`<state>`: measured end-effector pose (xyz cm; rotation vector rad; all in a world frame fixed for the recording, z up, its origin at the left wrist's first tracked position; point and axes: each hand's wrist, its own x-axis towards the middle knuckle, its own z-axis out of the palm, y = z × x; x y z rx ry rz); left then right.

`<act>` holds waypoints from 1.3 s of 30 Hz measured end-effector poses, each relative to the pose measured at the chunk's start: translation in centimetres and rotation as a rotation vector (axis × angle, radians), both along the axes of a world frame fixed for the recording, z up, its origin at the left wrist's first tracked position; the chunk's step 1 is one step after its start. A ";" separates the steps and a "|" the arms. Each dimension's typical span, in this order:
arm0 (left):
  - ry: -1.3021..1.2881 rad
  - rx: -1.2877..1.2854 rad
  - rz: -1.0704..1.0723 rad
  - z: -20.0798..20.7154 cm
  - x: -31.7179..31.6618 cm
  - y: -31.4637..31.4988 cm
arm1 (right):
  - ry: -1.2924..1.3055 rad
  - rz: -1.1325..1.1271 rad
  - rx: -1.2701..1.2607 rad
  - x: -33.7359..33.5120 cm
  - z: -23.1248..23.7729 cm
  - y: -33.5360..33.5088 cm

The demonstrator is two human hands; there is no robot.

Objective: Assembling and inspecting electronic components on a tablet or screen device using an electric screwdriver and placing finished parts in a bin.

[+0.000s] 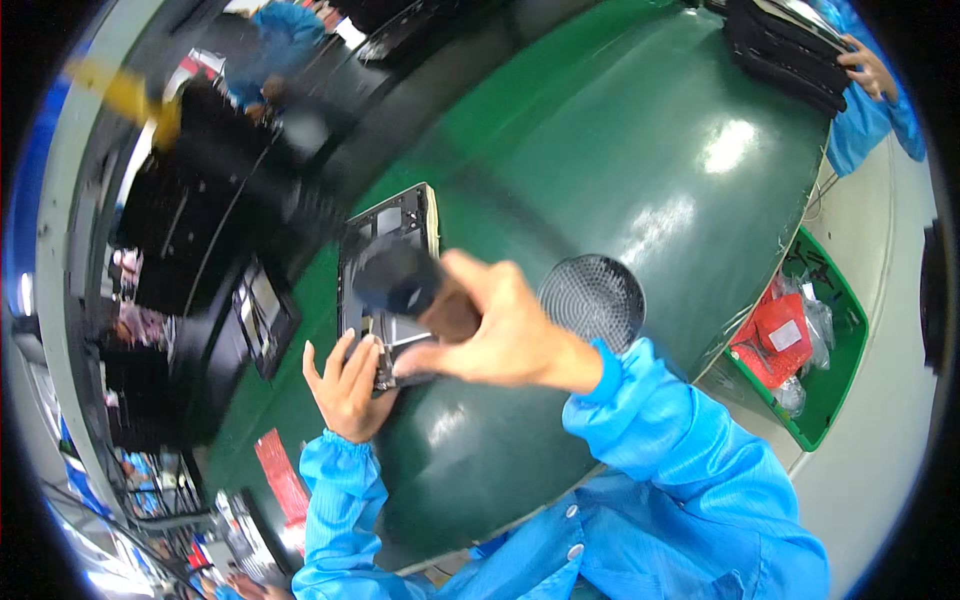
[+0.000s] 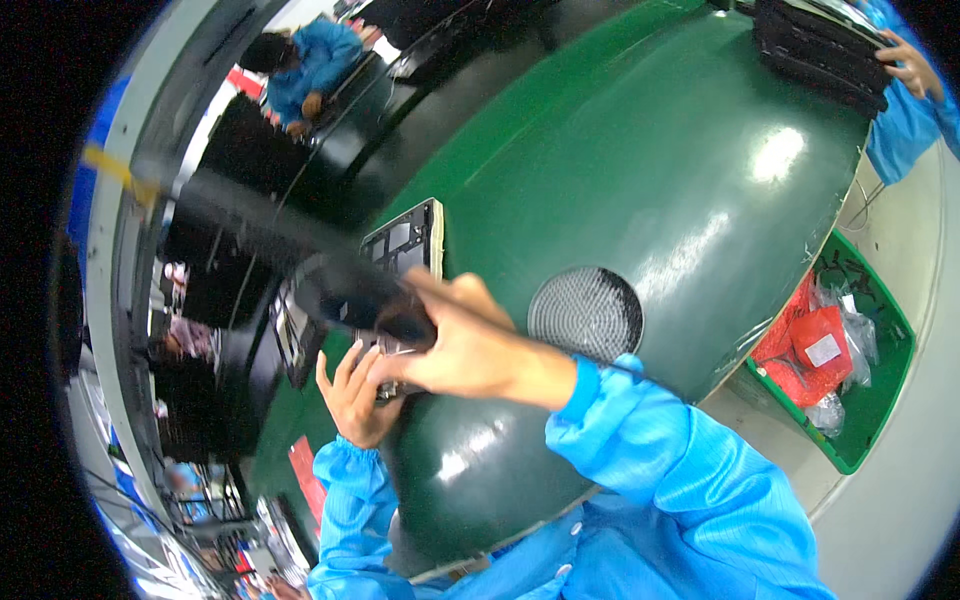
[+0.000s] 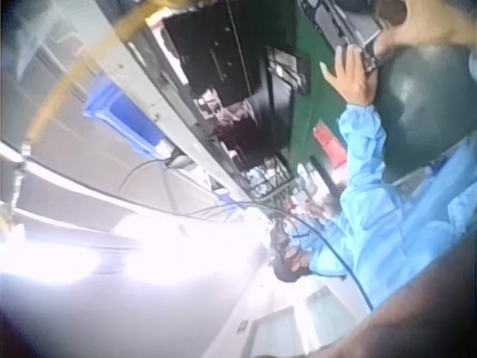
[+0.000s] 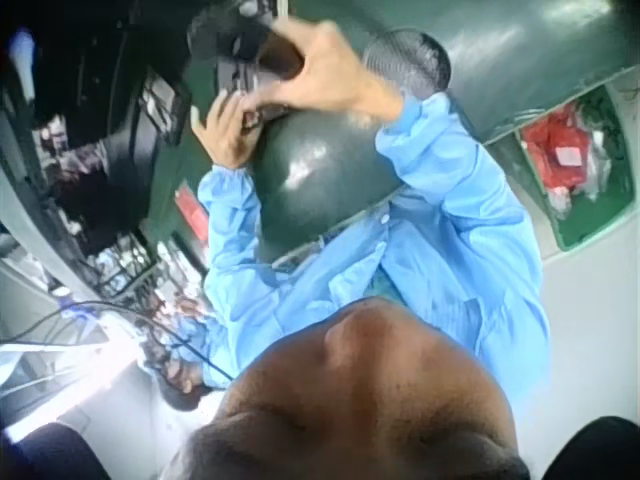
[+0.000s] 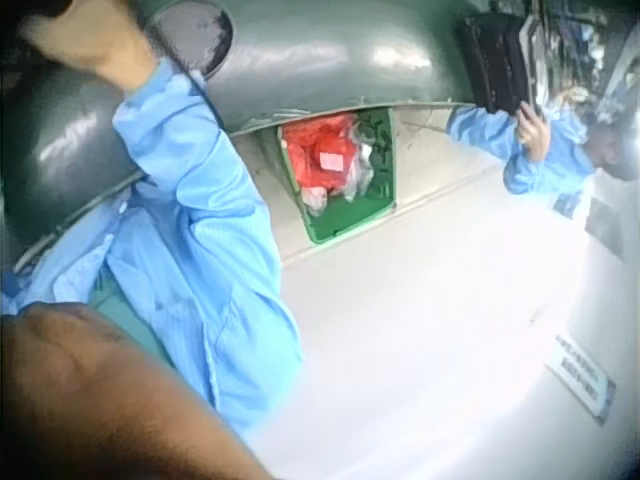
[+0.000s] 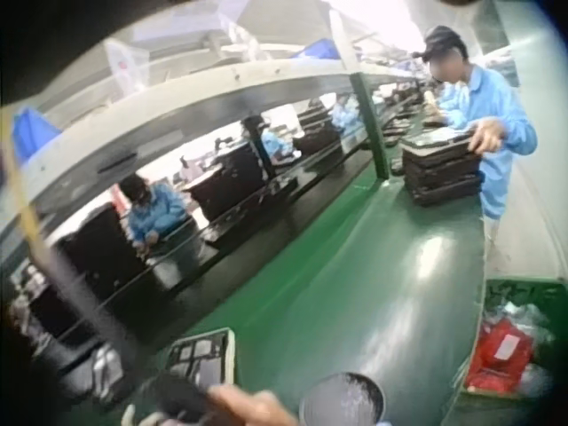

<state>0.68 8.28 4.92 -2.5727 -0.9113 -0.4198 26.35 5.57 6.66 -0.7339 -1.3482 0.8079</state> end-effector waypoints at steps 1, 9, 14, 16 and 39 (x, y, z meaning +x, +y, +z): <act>0.008 -0.038 0.011 0.2 -0.1 -2.1 | 0.011 -0.034 -0.019 0.7 0.6 -0.3; -0.051 -0.310 0.085 -0.1 3.3 -15.6 | 0.200 -0.162 -0.109 5.4 1.5 -0.8; -0.210 -0.498 0.034 -2.5 5.5 -17.7 | 0.137 -0.198 -0.085 6.7 0.6 -1.3; -0.321 -0.463 0.020 -3.0 5.9 -17.3 | 0.130 -0.218 -0.088 6.7 0.3 -1.2; -0.610 -0.562 -0.040 -3.9 7.4 -14.5 | 0.111 -0.324 -0.125 7.3 -0.3 1.3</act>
